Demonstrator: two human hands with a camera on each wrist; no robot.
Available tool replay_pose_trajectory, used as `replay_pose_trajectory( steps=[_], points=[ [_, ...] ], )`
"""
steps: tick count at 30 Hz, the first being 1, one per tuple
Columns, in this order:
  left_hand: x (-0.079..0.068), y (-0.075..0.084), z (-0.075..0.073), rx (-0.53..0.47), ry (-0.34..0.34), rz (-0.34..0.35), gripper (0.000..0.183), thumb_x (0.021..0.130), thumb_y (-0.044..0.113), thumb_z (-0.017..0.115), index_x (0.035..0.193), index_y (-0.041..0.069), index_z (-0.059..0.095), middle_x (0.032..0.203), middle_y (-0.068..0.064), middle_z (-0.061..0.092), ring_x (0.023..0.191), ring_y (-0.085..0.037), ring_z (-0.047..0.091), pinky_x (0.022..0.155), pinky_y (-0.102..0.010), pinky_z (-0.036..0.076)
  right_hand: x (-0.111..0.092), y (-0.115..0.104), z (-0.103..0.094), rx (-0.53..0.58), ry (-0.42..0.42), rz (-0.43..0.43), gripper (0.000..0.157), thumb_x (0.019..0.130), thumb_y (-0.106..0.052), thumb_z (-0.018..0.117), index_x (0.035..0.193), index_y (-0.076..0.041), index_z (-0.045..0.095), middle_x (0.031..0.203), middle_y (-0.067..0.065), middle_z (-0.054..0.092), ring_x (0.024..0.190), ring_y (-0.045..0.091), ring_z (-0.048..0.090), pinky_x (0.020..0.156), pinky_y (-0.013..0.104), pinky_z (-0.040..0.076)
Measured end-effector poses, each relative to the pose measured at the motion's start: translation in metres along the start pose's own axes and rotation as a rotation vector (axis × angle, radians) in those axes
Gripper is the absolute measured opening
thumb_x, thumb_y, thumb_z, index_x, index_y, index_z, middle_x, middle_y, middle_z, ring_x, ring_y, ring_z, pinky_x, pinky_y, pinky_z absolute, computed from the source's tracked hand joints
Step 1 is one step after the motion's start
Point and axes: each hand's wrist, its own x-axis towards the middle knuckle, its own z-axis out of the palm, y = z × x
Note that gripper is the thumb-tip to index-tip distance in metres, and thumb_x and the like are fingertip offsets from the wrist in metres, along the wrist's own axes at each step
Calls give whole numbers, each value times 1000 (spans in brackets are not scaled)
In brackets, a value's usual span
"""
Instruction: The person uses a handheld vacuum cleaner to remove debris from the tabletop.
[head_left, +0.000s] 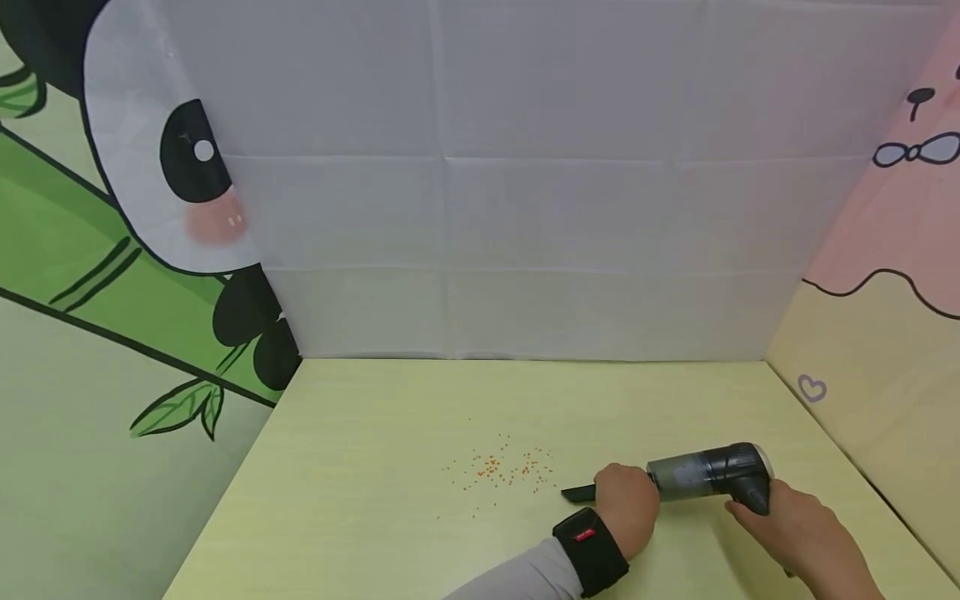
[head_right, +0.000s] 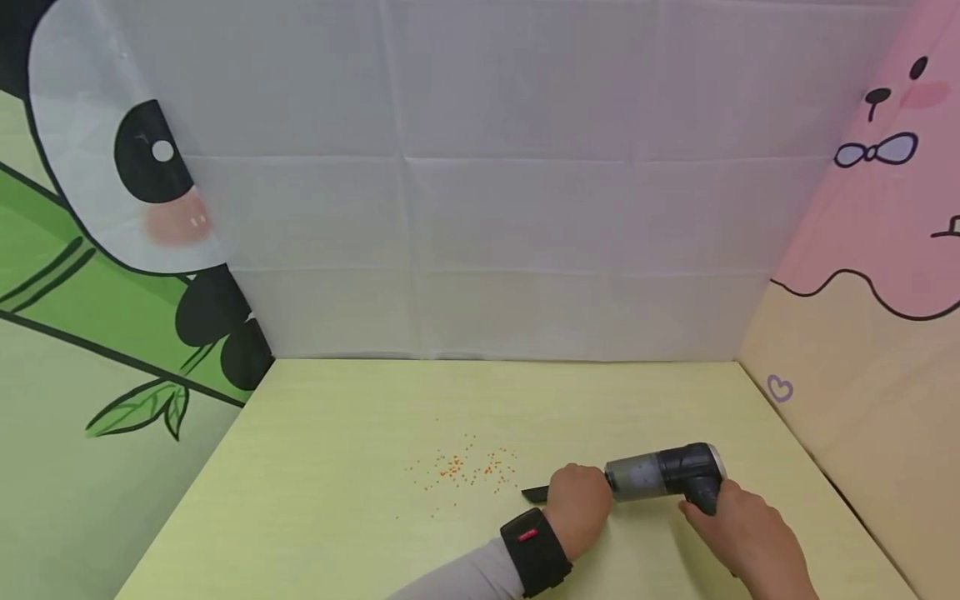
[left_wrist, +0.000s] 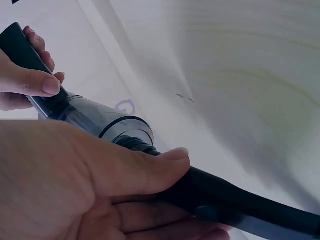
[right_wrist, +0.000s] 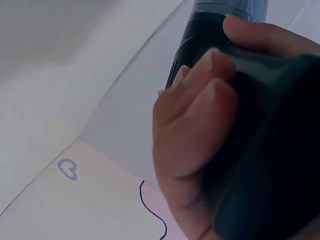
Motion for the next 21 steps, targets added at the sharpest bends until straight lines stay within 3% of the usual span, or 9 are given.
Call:
replay_pose_trajectory(
  steps=[6, 14, 21],
  points=[
    [3, -1, -5, -26, 10, -38, 27, 88, 41, 73, 65, 29, 67, 67, 15, 61, 60, -5, 56, 53, -26, 45, 2, -1, -1, -2, 7, 19, 69, 93, -66, 57, 105, 2, 62, 73, 2, 61, 65, 21, 59, 54, 40, 44],
    [17, 1, 5, -40, 58, -119, 26, 91, 42, 70, 71, 26, 70, 70, 11, 64, 65, -6, 57, 57, -24, 47, 7, -5, 6, 36, 33, 60, 67, 91, -69, 58, 85, -2, 56, 65, 4, 57, 56, 21, 56, 50, 37, 41],
    [33, -6, 22, 60, 195, -74, 19, 96, 40, 67, 89, 24, 72, 80, 7, 68, 73, -9, 62, 58, -23, 49, 14, -13, 7, 31, 175, -3, 63, 95, -58, 60, 91, 4, 56, 69, 6, 54, 58, 23, 50, 49, 37, 37]
  ],
)
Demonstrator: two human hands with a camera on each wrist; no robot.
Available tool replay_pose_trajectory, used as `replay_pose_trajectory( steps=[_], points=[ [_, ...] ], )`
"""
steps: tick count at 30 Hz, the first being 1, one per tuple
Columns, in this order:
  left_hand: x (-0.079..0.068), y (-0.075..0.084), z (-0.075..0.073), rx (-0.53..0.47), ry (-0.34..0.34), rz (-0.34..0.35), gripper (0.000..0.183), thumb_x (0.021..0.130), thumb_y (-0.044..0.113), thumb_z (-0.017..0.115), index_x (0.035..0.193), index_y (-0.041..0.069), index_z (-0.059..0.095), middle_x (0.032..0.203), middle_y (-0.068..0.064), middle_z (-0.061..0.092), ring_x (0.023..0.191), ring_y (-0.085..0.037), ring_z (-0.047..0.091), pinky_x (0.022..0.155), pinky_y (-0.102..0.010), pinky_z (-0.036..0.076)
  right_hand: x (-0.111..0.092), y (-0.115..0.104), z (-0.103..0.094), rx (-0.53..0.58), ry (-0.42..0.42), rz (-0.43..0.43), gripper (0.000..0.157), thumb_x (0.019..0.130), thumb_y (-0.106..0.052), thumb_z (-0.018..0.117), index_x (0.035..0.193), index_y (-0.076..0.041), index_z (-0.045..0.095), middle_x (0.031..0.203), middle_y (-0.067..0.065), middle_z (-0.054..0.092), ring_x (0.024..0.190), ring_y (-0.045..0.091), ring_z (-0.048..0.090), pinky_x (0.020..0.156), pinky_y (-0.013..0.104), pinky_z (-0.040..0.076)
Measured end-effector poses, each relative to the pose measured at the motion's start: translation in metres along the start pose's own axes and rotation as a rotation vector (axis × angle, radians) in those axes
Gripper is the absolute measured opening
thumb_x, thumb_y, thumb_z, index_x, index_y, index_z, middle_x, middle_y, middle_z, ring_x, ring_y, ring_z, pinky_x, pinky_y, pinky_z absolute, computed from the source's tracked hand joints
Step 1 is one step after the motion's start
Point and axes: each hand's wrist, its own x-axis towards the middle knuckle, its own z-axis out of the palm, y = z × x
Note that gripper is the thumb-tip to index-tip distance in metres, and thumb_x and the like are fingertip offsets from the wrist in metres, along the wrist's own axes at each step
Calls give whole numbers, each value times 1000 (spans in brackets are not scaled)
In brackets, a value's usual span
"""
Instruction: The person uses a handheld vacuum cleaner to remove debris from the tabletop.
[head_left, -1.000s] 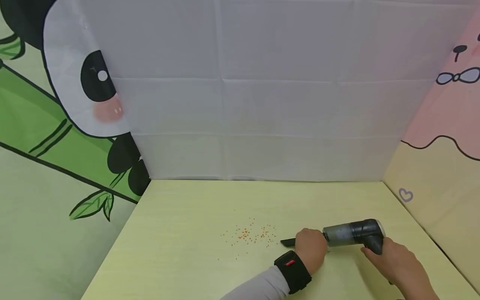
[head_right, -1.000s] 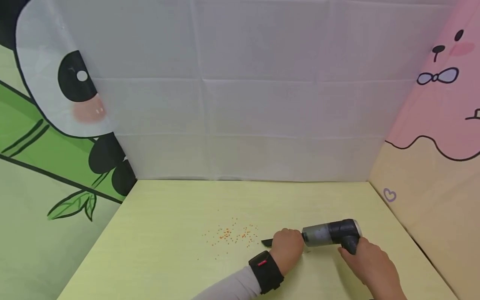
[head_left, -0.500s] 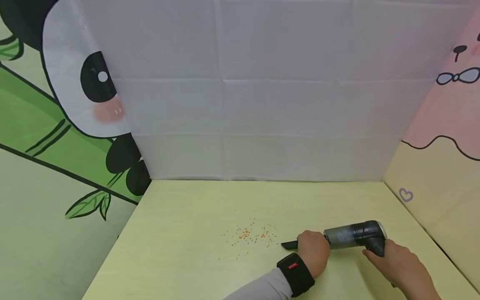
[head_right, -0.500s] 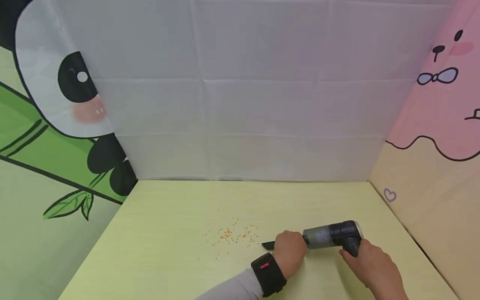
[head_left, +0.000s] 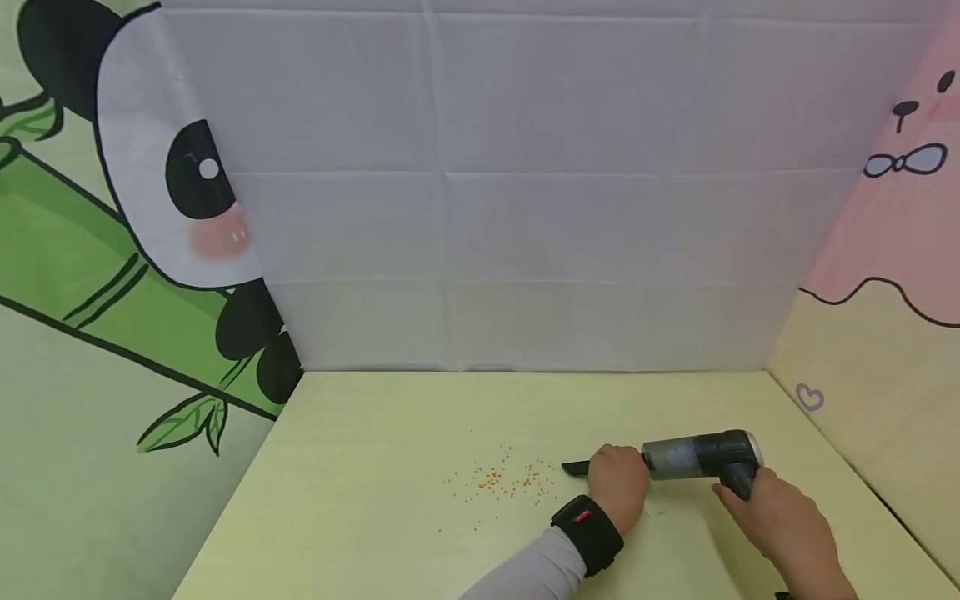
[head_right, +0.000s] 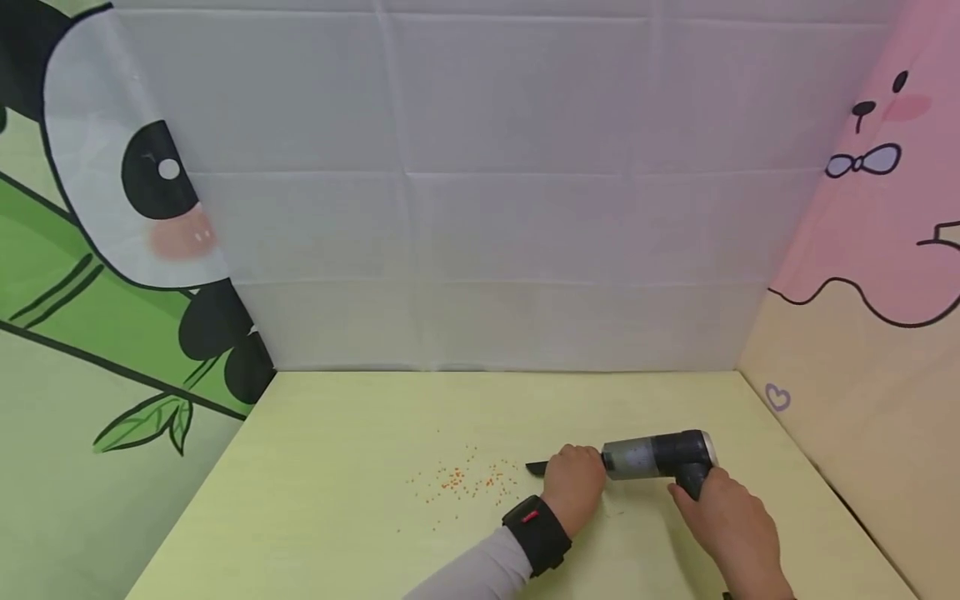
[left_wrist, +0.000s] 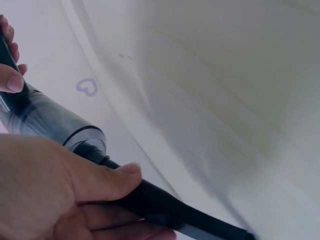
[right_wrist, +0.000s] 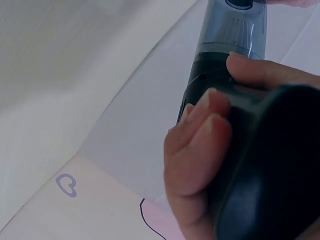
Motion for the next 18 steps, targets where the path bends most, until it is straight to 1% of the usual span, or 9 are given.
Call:
replay_pose_trajectory(
  steps=[3, 8, 13, 18],
  points=[
    [1, -6, 3, 7, 33, 2, 20, 96, 41, 66, 90, 23, 72, 81, 7, 68, 73, -8, 62, 57, -22, 49, 3, -5, 2, 6, 24, -6, 58, 95, -52, 62, 91, 6, 55, 68, 6, 53, 58, 24, 50, 48, 36, 38],
    [-3, -14, -4, -14, 21, -14, 19, 93, 41, 69, 88, 23, 71, 79, 7, 67, 72, -8, 61, 57, -21, 50, 5, -9, 5, 22, 8, -5, 60, 95, -52, 62, 91, 7, 54, 66, 7, 55, 53, 22, 53, 47, 35, 40],
    [-7, -14, -7, -41, 24, -11, 17, 92, 35, 71, 79, 25, 71, 74, 9, 65, 68, -7, 58, 56, -21, 47, 3, -8, 4, 8, -12, -7, 64, 95, -56, 61, 95, 8, 55, 68, 7, 56, 56, 23, 53, 48, 36, 40],
    [-12, -14, -10, -55, 8, 15, 19, 89, 34, 73, 72, 26, 69, 70, 11, 63, 65, -6, 57, 54, -22, 45, -1, -7, 1, -7, -39, -7, 63, 94, -60, 60, 91, 3, 55, 69, 5, 54, 58, 23, 52, 50, 36, 38]
  ],
)
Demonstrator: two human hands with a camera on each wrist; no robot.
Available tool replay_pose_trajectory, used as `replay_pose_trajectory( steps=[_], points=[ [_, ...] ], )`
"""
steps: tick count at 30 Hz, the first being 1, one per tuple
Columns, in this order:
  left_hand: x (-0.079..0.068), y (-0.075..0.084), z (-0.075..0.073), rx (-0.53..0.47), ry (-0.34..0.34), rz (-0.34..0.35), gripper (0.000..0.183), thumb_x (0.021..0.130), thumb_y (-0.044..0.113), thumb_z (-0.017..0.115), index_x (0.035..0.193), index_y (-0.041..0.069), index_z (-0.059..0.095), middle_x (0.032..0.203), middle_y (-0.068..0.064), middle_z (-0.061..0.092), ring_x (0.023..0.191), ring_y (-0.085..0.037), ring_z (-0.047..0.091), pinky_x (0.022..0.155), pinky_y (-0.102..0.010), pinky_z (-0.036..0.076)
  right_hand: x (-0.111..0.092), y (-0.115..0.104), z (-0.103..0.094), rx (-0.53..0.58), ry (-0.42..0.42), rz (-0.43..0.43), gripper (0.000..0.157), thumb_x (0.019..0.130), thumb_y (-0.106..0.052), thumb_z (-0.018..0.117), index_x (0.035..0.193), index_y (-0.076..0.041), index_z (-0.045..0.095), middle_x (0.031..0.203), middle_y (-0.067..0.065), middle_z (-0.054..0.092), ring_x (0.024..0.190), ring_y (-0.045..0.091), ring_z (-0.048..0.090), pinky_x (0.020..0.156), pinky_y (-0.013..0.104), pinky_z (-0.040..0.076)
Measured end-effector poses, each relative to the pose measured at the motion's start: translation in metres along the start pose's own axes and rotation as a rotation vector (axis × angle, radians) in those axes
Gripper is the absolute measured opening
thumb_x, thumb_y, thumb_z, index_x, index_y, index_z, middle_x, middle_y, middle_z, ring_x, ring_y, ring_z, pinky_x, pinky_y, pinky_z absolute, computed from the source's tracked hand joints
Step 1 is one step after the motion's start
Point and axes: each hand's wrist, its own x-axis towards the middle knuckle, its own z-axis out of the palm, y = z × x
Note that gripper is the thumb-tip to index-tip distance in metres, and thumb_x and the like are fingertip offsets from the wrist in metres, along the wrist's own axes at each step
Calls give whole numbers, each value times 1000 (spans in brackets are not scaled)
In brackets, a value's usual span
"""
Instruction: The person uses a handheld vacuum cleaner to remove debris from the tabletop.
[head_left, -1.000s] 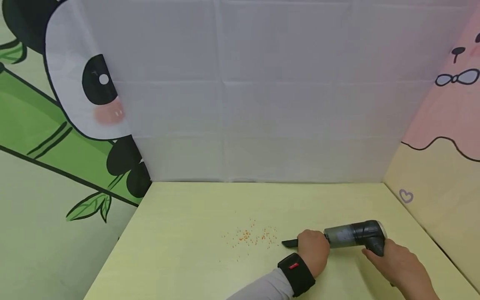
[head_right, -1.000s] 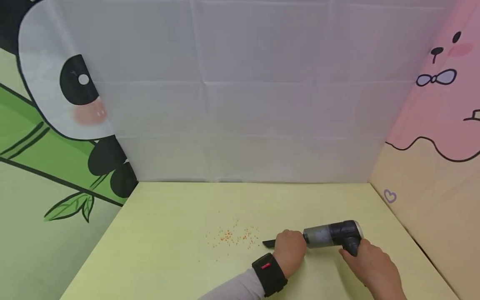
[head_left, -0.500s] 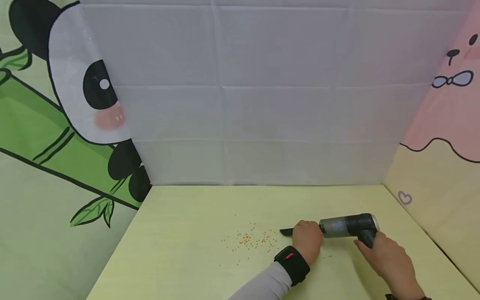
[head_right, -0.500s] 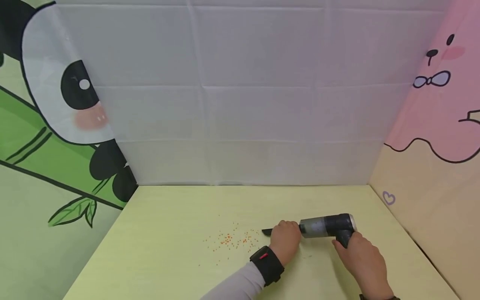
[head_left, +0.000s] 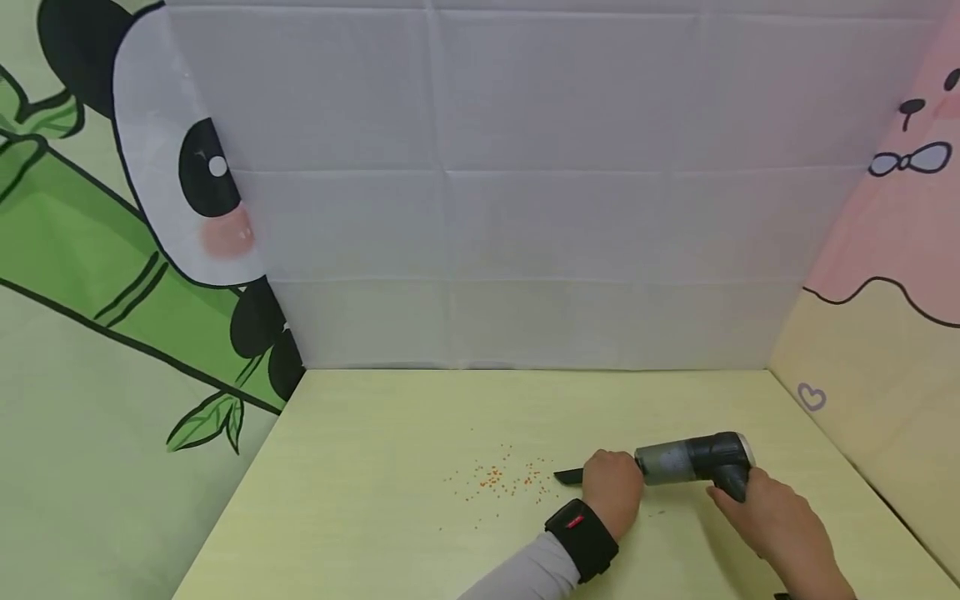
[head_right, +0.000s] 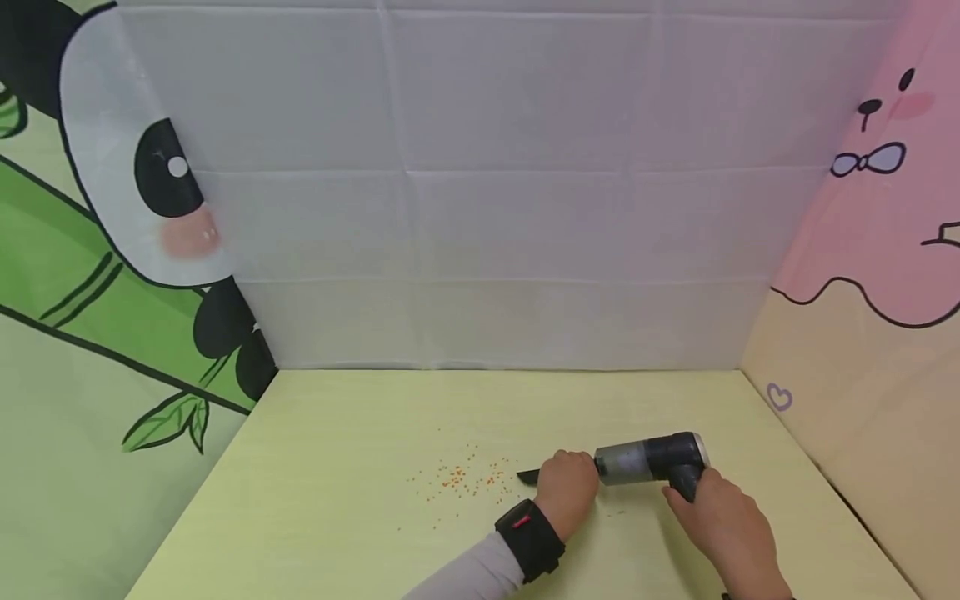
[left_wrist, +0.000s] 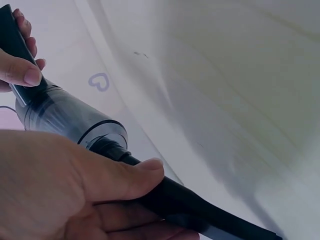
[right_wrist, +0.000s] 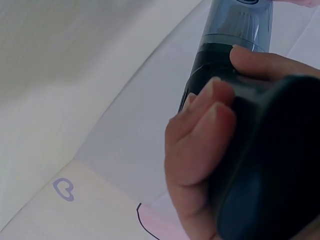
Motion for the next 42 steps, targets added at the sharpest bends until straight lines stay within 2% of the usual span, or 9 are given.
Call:
replay_pose_trajectory(
  steps=[6, 13, 19, 21, 24, 28, 34, 38, 42],
  points=[
    [-7, 1, -9, -13, -37, -2, 23, 88, 35, 75, 68, 26, 68, 68, 12, 62, 64, -5, 57, 55, -22, 46, -4, 4, -3, -12, -22, -8, 63, 94, -62, 59, 91, 1, 55, 69, 5, 52, 59, 22, 51, 51, 36, 37],
    [-13, 5, -19, -17, -151, 43, 25, 87, 37, 76, 65, 28, 68, 68, 15, 61, 63, -4, 56, 57, -21, 46, -8, 10, -11, -6, -93, -13, 68, 93, -63, 59, 103, 4, 57, 69, 3, 56, 59, 20, 55, 53, 37, 40],
    [-13, 9, -25, -15, -259, 66, 25, 89, 39, 75, 68, 29, 70, 69, 15, 62, 64, -4, 57, 59, -21, 45, -12, 11, -17, -17, -105, -35, 62, 94, -59, 62, 101, 2, 56, 70, 2, 57, 58, 19, 58, 54, 38, 41],
    [-13, 10, -27, -14, -275, 74, 23, 90, 40, 75, 69, 29, 71, 71, 16, 62, 65, -4, 57, 60, -21, 45, -13, 11, -18, -16, -109, -32, 61, 94, -58, 62, 100, 2, 55, 70, 3, 56, 57, 19, 58, 53, 38, 41],
    [-11, 11, -23, 1, -227, 82, 24, 89, 40, 75, 68, 30, 70, 70, 16, 62, 64, -3, 57, 58, -21, 46, -11, 13, -18, -10, -106, -22, 61, 94, -59, 61, 99, 1, 56, 69, 3, 56, 57, 19, 58, 53, 37, 41],
    [-5, 10, -13, 14, -116, 83, 27, 88, 39, 75, 64, 30, 68, 66, 16, 61, 61, -3, 56, 56, -21, 46, -5, 16, -15, 8, -104, 0, 69, 92, -67, 58, 98, 2, 59, 68, 3, 57, 57, 19, 58, 52, 38, 41],
    [10, 2, 6, -55, -9, 83, 20, 93, 35, 73, 77, 26, 68, 67, 11, 61, 63, -5, 56, 52, -21, 46, 3, 13, -10, -3, -41, 7, 72, 92, -67, 57, 93, 5, 57, 68, 5, 57, 55, 21, 56, 48, 37, 41],
    [14, -4, 16, -47, 45, 88, 15, 96, 35, 70, 85, 24, 66, 69, 9, 60, 65, -6, 55, 52, -21, 46, 7, 8, -7, -3, 17, -13, 67, 94, -60, 59, 91, 6, 56, 67, 6, 55, 55, 22, 54, 47, 37, 40],
    [18, -9, 22, -68, 64, 76, 15, 96, 34, 69, 86, 23, 67, 70, 9, 61, 66, -6, 55, 52, -21, 46, 12, 1, -7, -4, 29, -17, 64, 95, -56, 61, 92, 8, 56, 67, 7, 55, 55, 22, 54, 47, 36, 40]
  ],
)
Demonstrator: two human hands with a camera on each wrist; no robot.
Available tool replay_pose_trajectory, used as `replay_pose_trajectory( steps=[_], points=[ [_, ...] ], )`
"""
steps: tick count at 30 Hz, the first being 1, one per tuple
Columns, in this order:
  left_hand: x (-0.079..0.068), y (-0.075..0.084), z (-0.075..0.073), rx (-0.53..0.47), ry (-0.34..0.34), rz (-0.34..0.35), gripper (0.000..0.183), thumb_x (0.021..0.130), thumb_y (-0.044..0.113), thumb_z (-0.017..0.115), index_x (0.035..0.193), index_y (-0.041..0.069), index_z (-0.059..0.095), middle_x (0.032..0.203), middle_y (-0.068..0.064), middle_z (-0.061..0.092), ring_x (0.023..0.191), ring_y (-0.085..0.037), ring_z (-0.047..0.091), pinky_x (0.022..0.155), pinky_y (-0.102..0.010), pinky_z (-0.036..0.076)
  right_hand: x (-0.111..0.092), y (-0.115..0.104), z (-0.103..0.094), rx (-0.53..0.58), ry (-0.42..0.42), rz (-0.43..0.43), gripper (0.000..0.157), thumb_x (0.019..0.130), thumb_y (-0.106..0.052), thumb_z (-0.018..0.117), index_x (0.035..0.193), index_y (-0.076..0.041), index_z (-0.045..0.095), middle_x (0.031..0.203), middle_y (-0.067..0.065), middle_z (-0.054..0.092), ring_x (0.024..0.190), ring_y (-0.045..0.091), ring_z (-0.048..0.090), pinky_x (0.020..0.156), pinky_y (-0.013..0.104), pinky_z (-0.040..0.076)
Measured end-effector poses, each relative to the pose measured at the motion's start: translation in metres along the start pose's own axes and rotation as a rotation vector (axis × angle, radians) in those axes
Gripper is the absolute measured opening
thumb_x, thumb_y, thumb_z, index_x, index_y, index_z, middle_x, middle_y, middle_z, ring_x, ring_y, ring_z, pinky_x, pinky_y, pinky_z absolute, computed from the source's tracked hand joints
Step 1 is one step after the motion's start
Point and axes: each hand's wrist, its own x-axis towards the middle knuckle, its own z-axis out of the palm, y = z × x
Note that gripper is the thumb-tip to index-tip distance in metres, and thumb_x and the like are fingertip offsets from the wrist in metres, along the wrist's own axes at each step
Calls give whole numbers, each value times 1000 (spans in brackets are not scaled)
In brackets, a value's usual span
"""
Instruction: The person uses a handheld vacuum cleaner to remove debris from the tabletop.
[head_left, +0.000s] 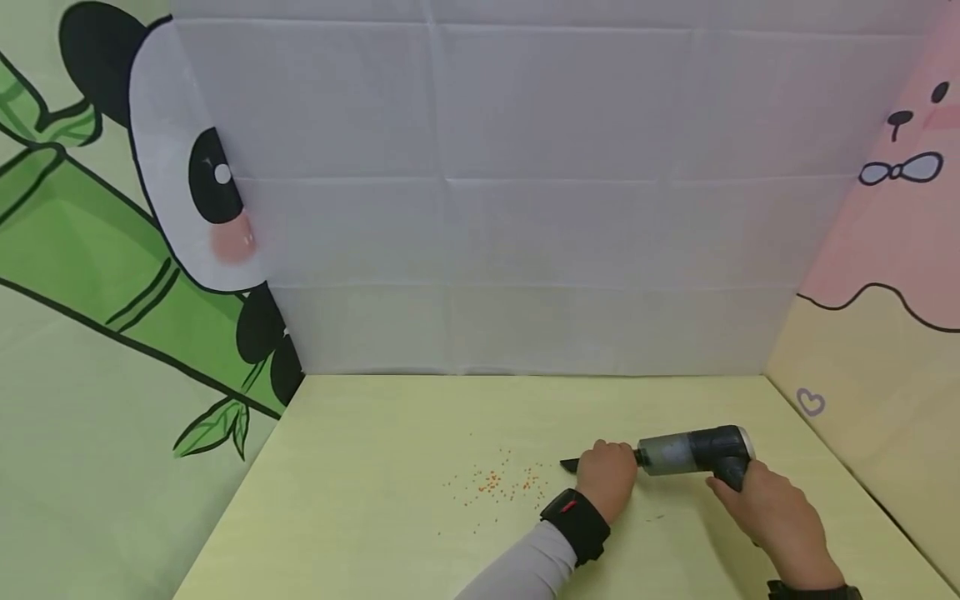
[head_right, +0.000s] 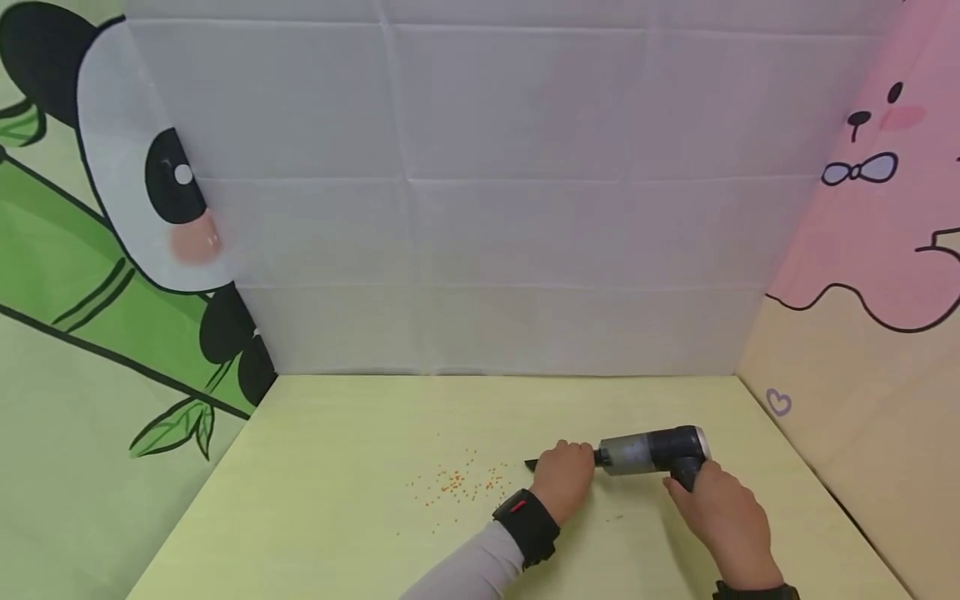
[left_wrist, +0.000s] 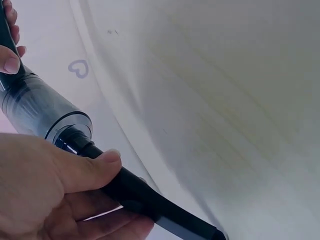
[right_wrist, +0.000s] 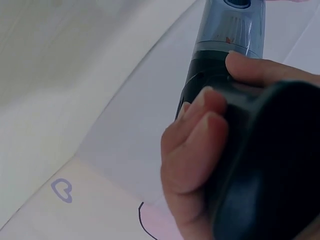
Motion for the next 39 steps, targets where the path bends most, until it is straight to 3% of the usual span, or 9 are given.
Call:
replay_pose_trajectory(
  steps=[5, 9, 20, 24, 30, 39],
  points=[
    [13, -4, 12, -20, 0, -53, 16, 96, 31, 69, 84, 21, 67, 71, 7, 63, 68, -8, 57, 52, -22, 47, 20, -3, 2, -4, 7, -32, 64, 95, -54, 62, 95, 10, 55, 68, 8, 55, 54, 22, 54, 47, 36, 40],
    [17, -7, 13, -32, 3, -95, 16, 95, 30, 70, 83, 20, 67, 72, 6, 63, 68, -8, 58, 53, -21, 48, 34, -6, 3, -5, 14, -71, 60, 95, -50, 63, 95, 10, 56, 68, 8, 54, 54, 22, 53, 47, 36, 40],
    [6, -8, 0, 27, -17, -94, 12, 92, 26, 73, 84, 18, 69, 72, 6, 64, 67, -8, 58, 59, -19, 49, 32, -6, 7, 0, 13, -98, 52, 93, -50, 65, 88, 1, 55, 69, 6, 53, 55, 21, 52, 48, 34, 37],
    [3, -5, -5, -2, -14, -92, 12, 90, 24, 74, 80, 18, 69, 71, 7, 63, 66, -8, 58, 58, -19, 49, 29, -3, 6, -5, 12, -101, 55, 93, -52, 66, 90, 2, 56, 69, 6, 52, 56, 22, 50, 48, 34, 35],
    [-14, -6, -20, -52, -38, -63, 15, 87, 23, 76, 74, 19, 70, 69, 8, 63, 64, -10, 58, 56, -22, 49, 10, -5, 7, -21, 15, -88, 52, 93, -48, 67, 88, 2, 55, 68, 5, 50, 58, 21, 47, 49, 33, 34],
    [-33, -2, -35, -88, -195, -67, 18, 87, 23, 75, 70, 20, 71, 68, 9, 65, 64, -9, 61, 58, -23, 49, -13, -7, 5, -41, -26, -96, 49, 93, -50, 67, 89, -3, 53, 70, 2, 48, 63, 22, 47, 55, 36, 36]
  ],
)
